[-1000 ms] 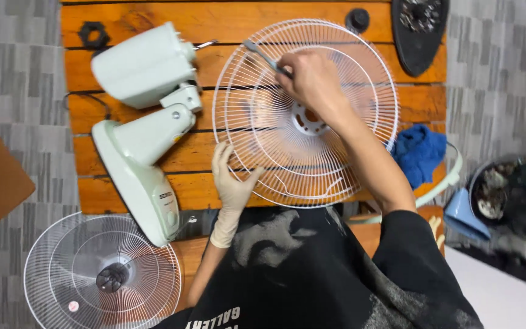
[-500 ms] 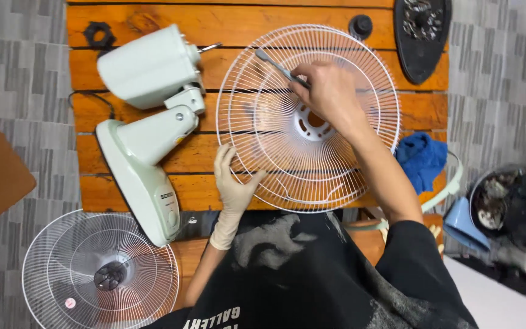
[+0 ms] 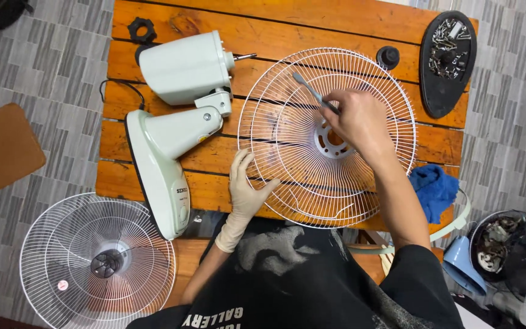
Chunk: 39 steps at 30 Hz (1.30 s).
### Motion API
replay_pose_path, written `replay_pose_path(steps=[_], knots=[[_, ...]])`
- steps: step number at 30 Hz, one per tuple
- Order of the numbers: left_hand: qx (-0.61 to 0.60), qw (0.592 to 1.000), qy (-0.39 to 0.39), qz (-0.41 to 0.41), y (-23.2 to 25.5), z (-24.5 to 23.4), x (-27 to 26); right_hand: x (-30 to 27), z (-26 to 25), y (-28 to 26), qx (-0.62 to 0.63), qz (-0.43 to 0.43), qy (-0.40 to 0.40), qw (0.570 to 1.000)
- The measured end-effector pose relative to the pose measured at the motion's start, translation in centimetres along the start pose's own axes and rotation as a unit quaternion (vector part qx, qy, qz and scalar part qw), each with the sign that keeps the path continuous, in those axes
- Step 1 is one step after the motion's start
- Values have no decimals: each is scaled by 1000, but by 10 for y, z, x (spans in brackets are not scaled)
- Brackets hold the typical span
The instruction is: Cleaning a fan grill using a small brush to remove dust
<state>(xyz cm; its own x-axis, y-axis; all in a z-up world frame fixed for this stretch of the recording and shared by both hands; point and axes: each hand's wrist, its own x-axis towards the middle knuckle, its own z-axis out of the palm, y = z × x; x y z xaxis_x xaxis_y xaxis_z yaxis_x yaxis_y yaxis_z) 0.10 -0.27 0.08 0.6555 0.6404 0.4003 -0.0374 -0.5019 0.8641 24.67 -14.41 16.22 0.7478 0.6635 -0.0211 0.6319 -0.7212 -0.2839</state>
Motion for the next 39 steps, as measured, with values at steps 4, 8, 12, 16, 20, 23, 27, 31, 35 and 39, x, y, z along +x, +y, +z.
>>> replay_pose_path(steps=[4, 8, 12, 16, 20, 23, 27, 31, 35, 39], knots=[[-1, 1000, 0, 0, 2, -2, 1, 27, 33, 9, -2, -7, 16, 1000], [-9, 1000, -3, -3, 0, 0, 0, 17, 18, -7, 13, -17, 19, 1000], [-8, 1000, 0, 0, -1, 0, 0, -13, -8, -4, -7, -3, -10, 1000], [-9, 1000, -2, 0, 2, -1, 2, -21, -21, -1, -21, 23, -15, 999], [-6, 1000, -2, -7, 1, 0, -1, -2, 5, 3, -7, 22, 11, 1000], [-5, 1000, 1, -5, 1, 0, 0, 19, 20, 0, 27, 29, 14, 999], [-11, 1000, -1, -6, 3, -1, 1, 29, 19, -4, 58, 39, 8, 998], [-15, 1000, 0, -5, 2, -1, 1, -4, -5, -5, 35, 56, -5, 998], [-13, 1000, -2, -8, -2, 0, 0, -28, -19, -1, 35, 80, -5, 996], [-13, 1000, -4, -8, -2, 0, 0, -20, 1, 25, 53, 82, 33, 995]])
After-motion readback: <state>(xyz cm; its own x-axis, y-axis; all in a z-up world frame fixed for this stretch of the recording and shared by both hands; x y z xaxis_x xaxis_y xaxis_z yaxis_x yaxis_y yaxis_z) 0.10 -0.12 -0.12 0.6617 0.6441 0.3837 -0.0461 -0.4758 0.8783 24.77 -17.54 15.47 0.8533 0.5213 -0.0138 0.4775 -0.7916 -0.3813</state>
